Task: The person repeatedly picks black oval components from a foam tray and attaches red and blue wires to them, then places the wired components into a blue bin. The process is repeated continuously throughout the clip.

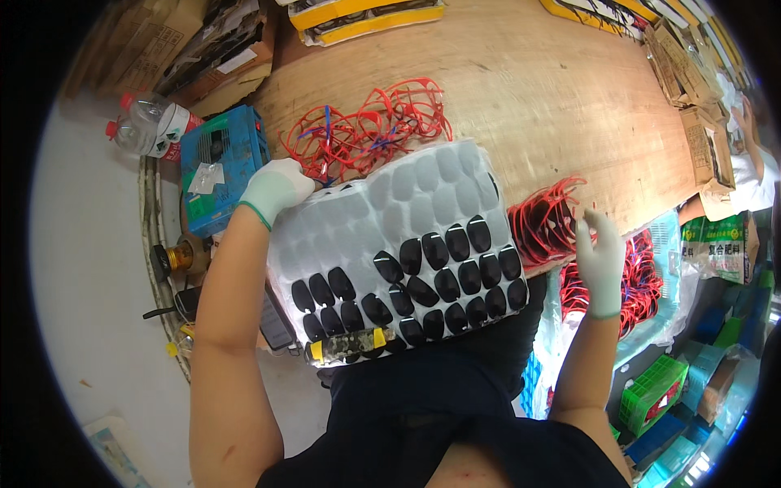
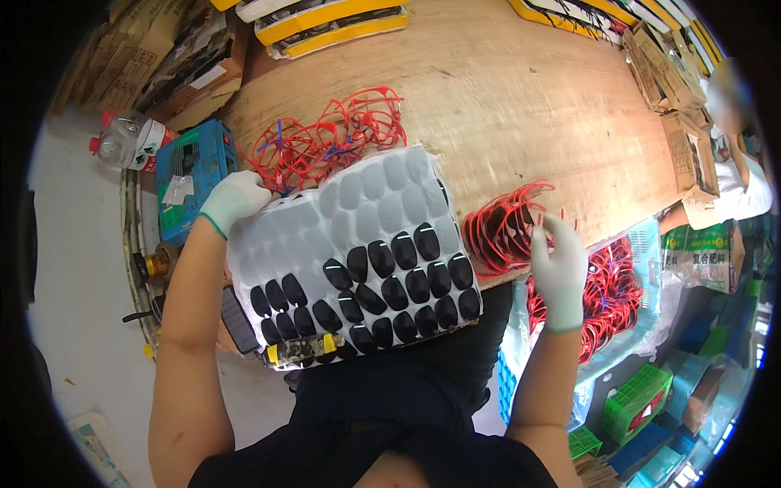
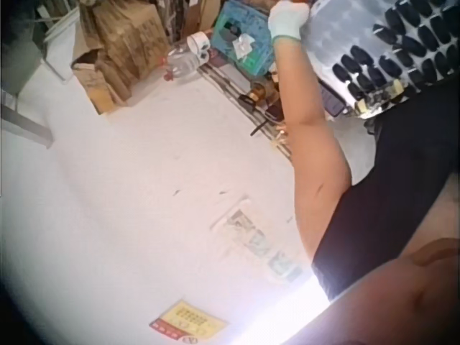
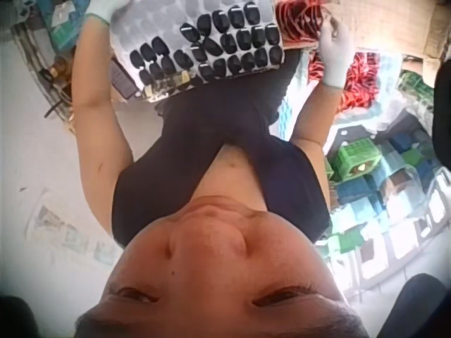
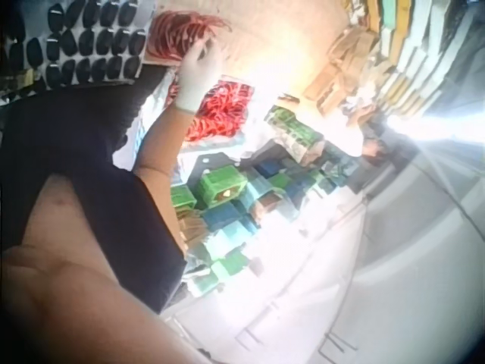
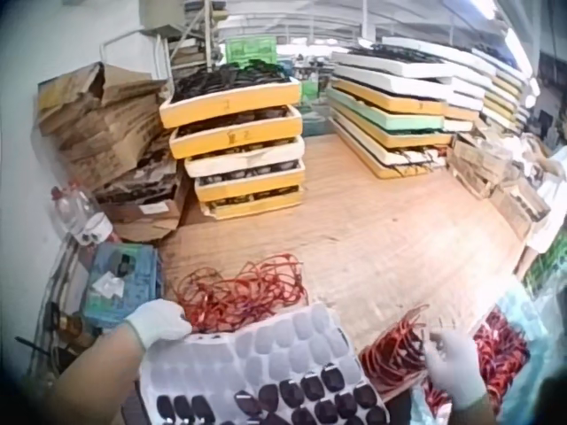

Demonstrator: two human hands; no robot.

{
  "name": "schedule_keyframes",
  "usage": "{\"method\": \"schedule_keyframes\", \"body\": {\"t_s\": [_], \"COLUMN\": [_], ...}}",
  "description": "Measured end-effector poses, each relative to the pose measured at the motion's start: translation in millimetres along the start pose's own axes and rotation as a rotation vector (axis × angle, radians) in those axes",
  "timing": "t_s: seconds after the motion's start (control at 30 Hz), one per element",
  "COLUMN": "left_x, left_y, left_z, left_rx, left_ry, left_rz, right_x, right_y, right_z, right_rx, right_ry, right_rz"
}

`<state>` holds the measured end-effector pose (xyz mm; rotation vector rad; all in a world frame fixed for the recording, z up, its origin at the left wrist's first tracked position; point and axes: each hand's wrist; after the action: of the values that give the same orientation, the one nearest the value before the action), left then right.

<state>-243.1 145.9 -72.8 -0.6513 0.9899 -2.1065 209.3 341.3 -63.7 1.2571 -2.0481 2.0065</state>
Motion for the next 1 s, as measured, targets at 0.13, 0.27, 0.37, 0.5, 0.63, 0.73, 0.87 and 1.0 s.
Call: {"method": "schedule_keyframes", "body": {"t_s": [0.13, 0.27, 0.37, 0.5, 0.63, 0.73, 0.87, 1.0], "left_x": [-8, -2, 23, 24, 26, 42, 25, 50], "left_y": [-20, -25, -25, -31, -17, 15, 29, 23], "left_z": [38, 31, -33, -92, -138, -172, -158, -136], "left_rx": [-0.281, -0.55, -0.54, -0.519, -0.62, -0.201, 0.051, 0.269], "left_ry": [0.055, 0.2, -0.052, -0.213, -0.343, -0.077, -0.107, -0.016], "left_rz": [0.24, 0.374, 0.329, 0.538, 0.653, 0.855, 1.226, 1.271], "right_x": [15, 29, 50, 58, 60, 58, 54, 66], "right_y": [6, 13, 11, 10, 6, 3, 7, 18], "right_z": [38, 38, 23, 27, 41, 44, 42, 27], "right_rx": [-0.107, -0.069, -0.056, -0.063, -0.045, -0.027, -0.038, -0.01], "right_ry": [-0.097, -0.143, -0.185, -0.225, -0.214, -0.214, -0.199, -0.296], "right_rz": [-0.007, -0.053, -0.095, -0.123, -0.111, -0.113, -0.142, -0.167]}}
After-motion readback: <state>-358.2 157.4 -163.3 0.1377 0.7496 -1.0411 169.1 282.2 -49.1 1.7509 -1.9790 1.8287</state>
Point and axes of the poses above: each hand's wrist, its own z-axis away from the middle knuckle, its own y-axis out of the palm, x = y × z, and after that the axes turned 6 degrees about -y, right-handed
